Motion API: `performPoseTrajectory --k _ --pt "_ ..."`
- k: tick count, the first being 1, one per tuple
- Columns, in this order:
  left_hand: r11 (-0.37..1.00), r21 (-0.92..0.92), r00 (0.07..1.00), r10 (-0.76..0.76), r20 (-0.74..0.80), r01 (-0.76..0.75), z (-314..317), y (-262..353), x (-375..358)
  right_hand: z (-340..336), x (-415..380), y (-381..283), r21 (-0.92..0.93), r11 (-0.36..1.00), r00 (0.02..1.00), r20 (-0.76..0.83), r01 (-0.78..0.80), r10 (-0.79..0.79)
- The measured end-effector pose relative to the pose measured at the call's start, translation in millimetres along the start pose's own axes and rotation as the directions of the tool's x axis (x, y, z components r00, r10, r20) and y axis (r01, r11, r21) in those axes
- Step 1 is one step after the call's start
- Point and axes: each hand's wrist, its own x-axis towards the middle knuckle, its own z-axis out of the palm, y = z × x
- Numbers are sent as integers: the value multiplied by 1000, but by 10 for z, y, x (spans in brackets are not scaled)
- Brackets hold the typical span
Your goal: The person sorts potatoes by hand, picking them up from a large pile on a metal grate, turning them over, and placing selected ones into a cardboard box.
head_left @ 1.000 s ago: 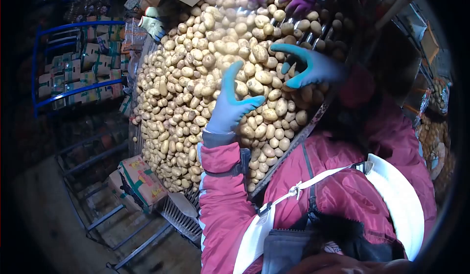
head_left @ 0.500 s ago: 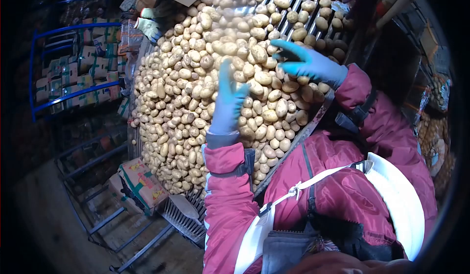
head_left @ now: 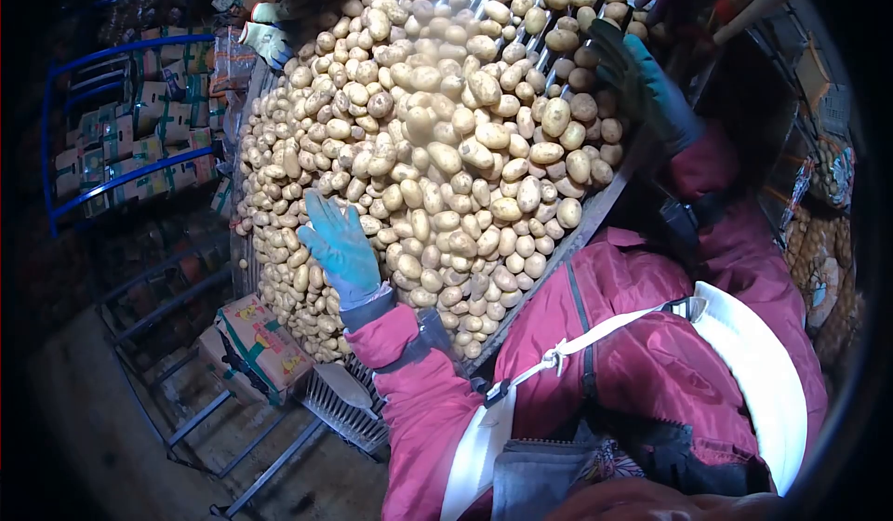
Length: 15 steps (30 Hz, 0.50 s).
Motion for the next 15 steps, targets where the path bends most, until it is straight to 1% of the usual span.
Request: performPoseTrajectory --k 5,7,11,14,15 --pt "1000 2 1000 -14 -7 14 -124 -71 7 -11 -39 -52 31 999 999 12 -43 43" --pt "999 -38 999 -32 -15 31 -128 -84 12 -9 -56 -68 47 997 998 21 -67 67" --pt "999 -26 999 -48 -7 48 -102 -80 -3 -4 -99 -97 103 983 988 32 -155 152" --pt "998 -45 999 -44 -6 43 -104 -121 -2 -38 -95 -93 57 995 997 21 -77 76" --pt "995 -80 998 -63 -7 63 -121 -142 14 -38 -84 -93 52 997 998 22 -59 58"
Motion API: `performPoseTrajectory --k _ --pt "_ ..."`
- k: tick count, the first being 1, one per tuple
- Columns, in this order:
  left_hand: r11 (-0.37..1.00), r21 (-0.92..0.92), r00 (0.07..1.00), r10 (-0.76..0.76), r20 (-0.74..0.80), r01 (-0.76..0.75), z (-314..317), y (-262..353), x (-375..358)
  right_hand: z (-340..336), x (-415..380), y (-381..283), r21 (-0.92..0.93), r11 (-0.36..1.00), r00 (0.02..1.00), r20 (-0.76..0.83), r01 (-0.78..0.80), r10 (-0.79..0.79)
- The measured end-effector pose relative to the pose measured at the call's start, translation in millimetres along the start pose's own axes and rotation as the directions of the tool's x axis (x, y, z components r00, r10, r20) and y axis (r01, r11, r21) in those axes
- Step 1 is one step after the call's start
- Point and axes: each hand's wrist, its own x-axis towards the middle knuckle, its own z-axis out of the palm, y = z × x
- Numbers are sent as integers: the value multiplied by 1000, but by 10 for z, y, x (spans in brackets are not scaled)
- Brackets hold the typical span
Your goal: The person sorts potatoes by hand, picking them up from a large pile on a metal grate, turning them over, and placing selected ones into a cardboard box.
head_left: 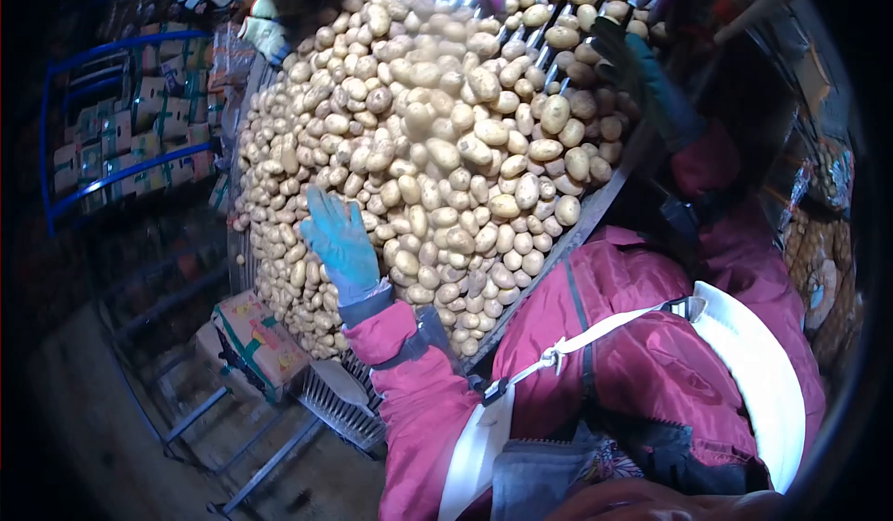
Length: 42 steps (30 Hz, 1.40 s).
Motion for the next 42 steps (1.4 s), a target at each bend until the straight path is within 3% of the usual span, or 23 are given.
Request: performPoseTrajectory --k 3,19,22,23,27,29,30,32,33,35,37,39,42 --pt "998 -62 1000 9 -3 -9 -95 -16 3 11 21 50 -13 999 999 3 48 -48" --pt "1000 14 1000 -9 -11 9 -129 -113 96 -293 107 197 -4 995 992 87 96 -96" --pt "945 318 996 -64 -54 78 -53 -244 262 -220 167 244 -45 992 984 140 114 -107" --pt "958 238 984 -139 -114 163 22 -325 260 -193 149 249 -98 988 976 191 122 -102" --pt "895 394 975 -155 -160 207 500 -618 467 346 235 165 -62 980 981 39 -188 190" --pt "808 590 982 109 -153 2 657 -781 562 529 317 231 -135 968 964 131 -214 231" --pt "808 590 981 110 -158 5 742 -820 603 566 362 248 -177 962 954 179 -209 240" --pt "621 761 981 164 107 -187 945 -849 736 784 380 134 -227 952 940 224 -205 256" --pt "561 792 969 185 162 -240 1008 -996 865 778 416 189 -258 959 940 280 -121 194" --pt "515 830 964 246 98 -215 1311 -924 904 922 347 22 -304 946 944 263 -116 200" --pt "457 867 977 160 139 -198 1551 -859 999 827 396 129 -286 947 935 273 -145 225" --pt "350 883 948 177 264 -312 1759 -930 1134 820 391 146 -333 933 937 264 -133 228" --pt "496 791 919 36 393 -358 1951 -980 1199 844 317 69 -237 922 919 181 -305 351"
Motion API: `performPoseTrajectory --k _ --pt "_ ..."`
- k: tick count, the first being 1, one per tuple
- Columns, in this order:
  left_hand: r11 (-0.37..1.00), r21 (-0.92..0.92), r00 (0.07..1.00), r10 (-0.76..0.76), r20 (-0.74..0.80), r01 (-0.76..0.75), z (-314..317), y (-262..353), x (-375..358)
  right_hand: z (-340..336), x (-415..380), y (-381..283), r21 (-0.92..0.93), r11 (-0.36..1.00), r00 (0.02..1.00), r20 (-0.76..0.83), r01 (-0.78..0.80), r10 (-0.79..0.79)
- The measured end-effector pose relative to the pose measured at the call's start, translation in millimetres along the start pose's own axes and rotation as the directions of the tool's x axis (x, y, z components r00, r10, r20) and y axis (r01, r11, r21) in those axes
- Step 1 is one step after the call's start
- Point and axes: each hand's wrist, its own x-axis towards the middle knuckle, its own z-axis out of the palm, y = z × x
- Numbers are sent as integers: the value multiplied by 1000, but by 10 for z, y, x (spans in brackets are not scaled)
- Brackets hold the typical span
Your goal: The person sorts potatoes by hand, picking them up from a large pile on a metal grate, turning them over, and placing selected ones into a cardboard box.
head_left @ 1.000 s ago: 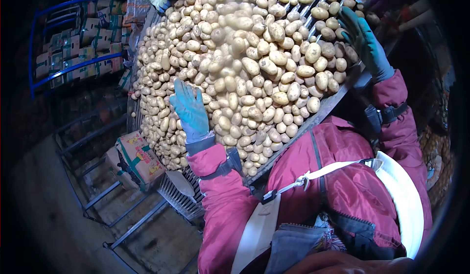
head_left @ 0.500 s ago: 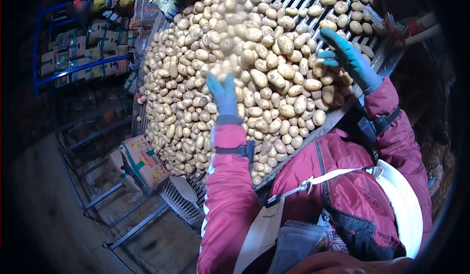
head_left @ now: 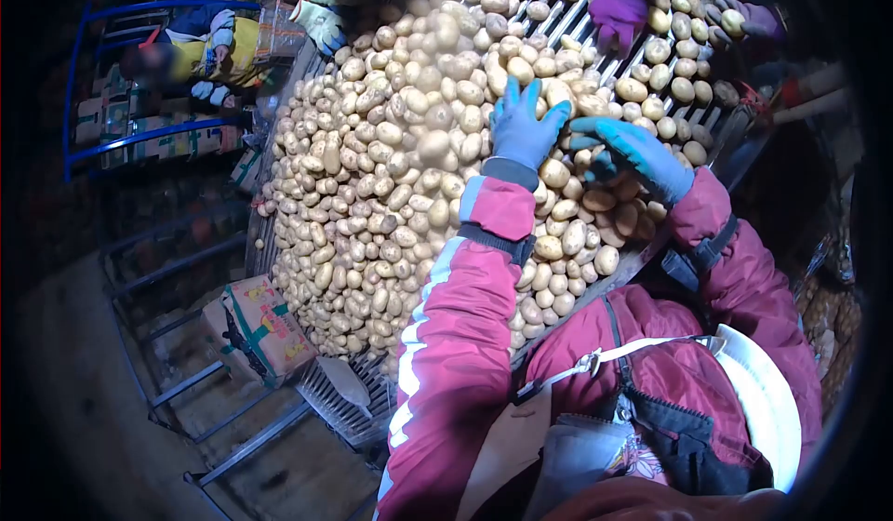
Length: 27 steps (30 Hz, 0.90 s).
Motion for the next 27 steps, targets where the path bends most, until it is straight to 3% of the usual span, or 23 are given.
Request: performPoseTrajectory --k 1,3,5,6,8,9,11,13,15,17,19,21,22,23,24,25,27 --pt "988 -108 991 97 -87 -106 -6 18 26 -24 16 22 26 999 1000 17 -19 19" --pt "969 -142 974 187 -126 -204 -160 -26 154 -77 45 258 326 936 991 43 -132 124" --pt "967 -231 990 77 -116 -102 -535 29 352 -64 24 339 348 919 983 55 -182 174" --pt "985 -141 973 69 -219 -101 -675 -69 489 16 -53 285 247 956 987 11 -160 162" --pt "979 -201 971 -29 -239 -20 -835 -381 846 34 -30 362 335 917 975 12 -214 223" --pt "999 -14 960 44 -276 -49 -911 -504 1008 29 -30 417 341 918 976 2 -205 217" --pt "995 91 963 -12 -270 38 -1030 -630 1283 5 2 456 333 926 981 -13 -180 195" --pt "993 112 955 63 -290 -31 -1018 -725 1503 9 43 547 360 919 983 -19 -163 181" --pt "992 92 948 115 -296 -91 -826 -879 1767 -29 36 566 223 968 992 -25 -113 121" --pt "930 367 968 121 -218 -33 -605 -938 1921 -45 33 562 239 966 993 -35 -101 112" --pt "895 446 968 118 -220 -8 -556 -849 1835 -37 39 588 238 968 994 -50 -84 99" --pt "951 307 979 92 -180 -33 -672 -762 1771 -33 47 618 235 970 995 -58 -68 84" --pt "987 154 990 65 -124 -46 -764 -709 1727 -36 59 627 236 970 996 -58 -58 73" --pt "986 162 990 66 -123 -46 -812 -655 1636 -36 74 652 238 970 997 -55 -45 60" --pt "985 -168 999 -43 -31 37 -889 -530 1492 -30 77 645 244 969 996 -64 -45 62" --pt "870 -471 990 -115 88 142 -937 -478 1347 -28 88 655 242 969 997 -58 -40 56" --pt "589 -781 978 -110 179 210 -901 -483 1057 -24 117 668 271 958 989 -86 -96 123"
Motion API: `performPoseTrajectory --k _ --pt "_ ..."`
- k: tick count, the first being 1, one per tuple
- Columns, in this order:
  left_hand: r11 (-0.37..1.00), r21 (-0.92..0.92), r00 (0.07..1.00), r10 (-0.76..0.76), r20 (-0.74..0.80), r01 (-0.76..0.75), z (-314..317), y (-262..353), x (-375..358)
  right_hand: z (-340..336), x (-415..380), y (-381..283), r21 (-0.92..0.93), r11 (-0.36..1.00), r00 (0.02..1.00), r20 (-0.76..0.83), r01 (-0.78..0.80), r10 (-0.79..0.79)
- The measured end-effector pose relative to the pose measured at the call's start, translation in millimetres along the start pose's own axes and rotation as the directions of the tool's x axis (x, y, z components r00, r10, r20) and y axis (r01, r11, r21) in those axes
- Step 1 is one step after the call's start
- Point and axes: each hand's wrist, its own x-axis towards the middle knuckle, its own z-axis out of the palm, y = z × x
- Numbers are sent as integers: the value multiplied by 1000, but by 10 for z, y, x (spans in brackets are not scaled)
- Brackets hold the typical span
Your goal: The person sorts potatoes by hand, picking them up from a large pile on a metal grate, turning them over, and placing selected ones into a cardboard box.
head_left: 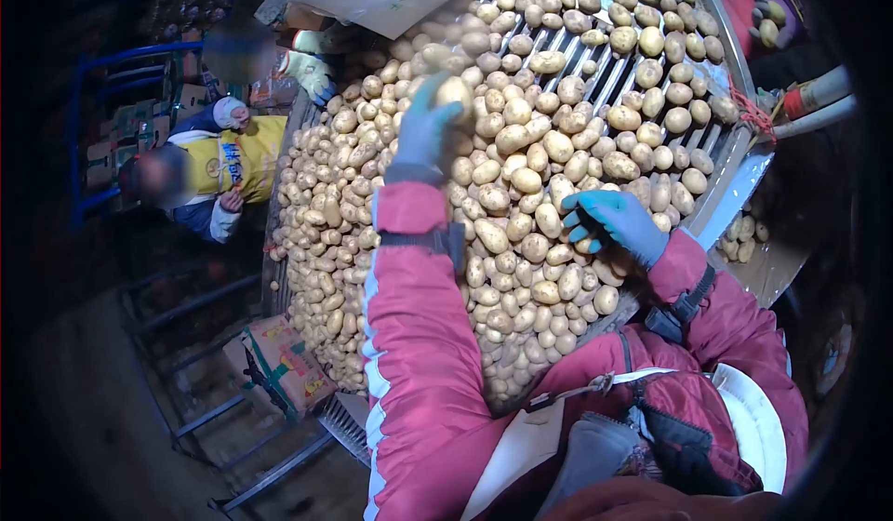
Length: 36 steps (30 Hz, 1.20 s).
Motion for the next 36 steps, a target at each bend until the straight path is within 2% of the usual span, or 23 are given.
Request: performPoseTrajectory --k 2,5,6,8,9,10,11,12,14,16,18,19,24,25,26,28,30,31,32,33,34,35,36 --pt "996 -77 999 -42 -3 41 180 146 -457 67 -28 -60 14 1000 999 -33 -19 19" --pt "975 -222 997 22 80 -4 336 21 -963 83 -50 -26 132 990 998 -26 -51 54" --pt "987 -160 995 14 98 2 367 -9 -1132 109 -104 -61 124 991 999 -15 -45 47" --pt "932 -356 995 -37 91 68 604 -87 -1517 233 -205 -129 34 999 1000 -18 -6 6" --pt "882 344 946 289 146 -322 523 -711 -1452 255 -229 -100 138 990 995 96 -35 22" --pt "259 815 815 437 380 -519 285 -1243 -1396 305 -283 -132 108 994 987 162 -14 -4" --pt "839 483 968 213 133 -251 550 -711 -1730 361 -330 -106 140 989 986 168 -42 18" --pt "985 -113 989 -124 77 132 932 -136 -2105 401 -376 -73 172 983 986 163 -69 41" --pt "999 18 992 -49 114 47 1078 -133 -2328 456 -434 -42 94 992 978 197 -86 66" --pt "991 -128 997 52 51 -45 1225 -246 -2506 456 -492 25 19 995 972 217 -95 88" --pt "999 26 996 20 82 -22 1118 -548 -2574 422 -472 197 19 986 968 198 -163 156" --pt "999 30 997 27 69 -30 1097 -629 -2628 409 -464 252 4 980 956 220 -198 192" --pt "922 372 986 144 -78 -106 920 -918 -2889 591 -548 342 -111 973 929 293 -202 226" --pt "952 306 983 67 -169 -12 924 -958 -2935 625 -544 367 -185 972 913 356 -142 201" --pt "950 311 982 68 -174 -10 872 -983 -2996 655 -539 400 -251 965 890 418 -77 180" --pt "995 103 986 8 -167 9 769 -951 -3084 670 -525 439 -270 959 889 416 -81 192" --pt "994 107 971 38 -238 -13 705 -927 -3153 672 -523 412 -334 943 873 460 1 162" --pt "989 -65 957 -144 -251 132 654 -904 -3187 635 -502 393 -330 944 871 465 1 161" --pt "934 -235 918 -322 -233 268 620 -892 -3222 555 -462 374 -318 948 899 419 12 129" --pt "932 -328 922 -256 -291 155 671 -922 -3247 477 -421 338 -306 952 923 373 26 95" --pt "940 -289 927 -259 -271 179 641 -882 -3290 486 -432 239 -296 954 944 324 43 59" --pt "929 -311 903 -297 -311 199 652 -859 -3296 457 -520 109 -186 982 963 260 -17 66" --pt "916 -335 874 -337 -349 219 663 -832 -3298 346 -481 49 -145 989 968 247 1 35"
